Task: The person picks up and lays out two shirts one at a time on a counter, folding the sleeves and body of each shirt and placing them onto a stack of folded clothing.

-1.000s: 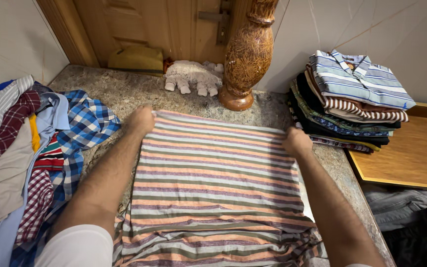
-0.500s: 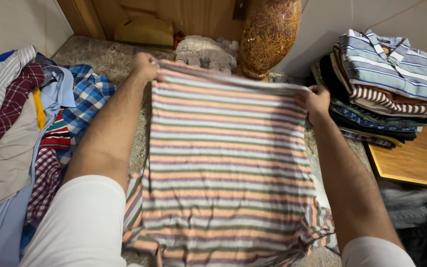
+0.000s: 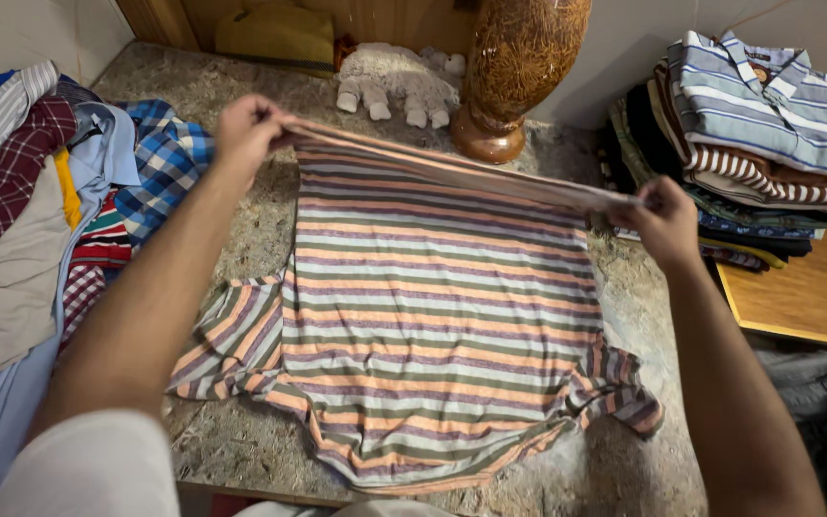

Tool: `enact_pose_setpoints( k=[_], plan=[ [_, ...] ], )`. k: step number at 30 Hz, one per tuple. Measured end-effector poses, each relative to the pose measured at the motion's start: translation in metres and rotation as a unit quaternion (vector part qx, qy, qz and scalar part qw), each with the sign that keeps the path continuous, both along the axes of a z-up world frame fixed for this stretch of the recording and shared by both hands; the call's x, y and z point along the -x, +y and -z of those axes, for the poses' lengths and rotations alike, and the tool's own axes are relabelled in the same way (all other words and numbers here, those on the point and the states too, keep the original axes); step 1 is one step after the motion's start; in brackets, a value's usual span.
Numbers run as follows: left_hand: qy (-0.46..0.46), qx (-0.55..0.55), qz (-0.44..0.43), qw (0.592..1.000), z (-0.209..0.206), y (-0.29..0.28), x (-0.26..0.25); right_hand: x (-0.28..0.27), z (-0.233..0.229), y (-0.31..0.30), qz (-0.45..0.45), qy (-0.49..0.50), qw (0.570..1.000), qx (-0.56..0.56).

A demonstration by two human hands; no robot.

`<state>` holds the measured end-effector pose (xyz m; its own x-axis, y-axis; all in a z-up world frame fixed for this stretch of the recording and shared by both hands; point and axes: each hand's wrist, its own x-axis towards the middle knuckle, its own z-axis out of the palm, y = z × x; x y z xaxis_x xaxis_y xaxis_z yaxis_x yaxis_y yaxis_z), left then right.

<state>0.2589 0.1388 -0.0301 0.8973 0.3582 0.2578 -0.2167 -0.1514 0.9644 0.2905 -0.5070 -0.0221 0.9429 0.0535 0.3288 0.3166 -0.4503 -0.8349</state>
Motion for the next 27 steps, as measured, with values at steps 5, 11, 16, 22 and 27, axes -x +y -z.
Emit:
enact_pose_setpoints(
  k=[5, 11, 16, 22, 27],
  plan=[
    [0.002, -0.129, 0.063, 0.990, 0.043, 0.011, 0.097, 0.079, 0.024, -0.032, -0.031, 0.024, 0.996, 0.075],
    [0.010, -0.156, 0.174, 0.972, 0.059, 0.002, 0.179, 0.132, 0.046, -0.048, -0.062, -0.035, 0.973, 0.219],
    [0.084, -0.273, 0.138, 0.949, 0.034, -0.001, 0.187, 0.138, 0.034, -0.054, -0.017, 0.004, 0.969, 0.245],
    [0.113, -0.257, -0.045, 0.959, 0.053, 0.009, 0.080, 0.077, 0.025, -0.007, 0.122, 0.074, 0.970, 0.198],
    [0.223, -0.317, 0.004, 0.922, 0.090, -0.002, 0.000, 0.037, 0.024, 0.042, 0.146, 0.236, 0.944, 0.180]
  ],
)
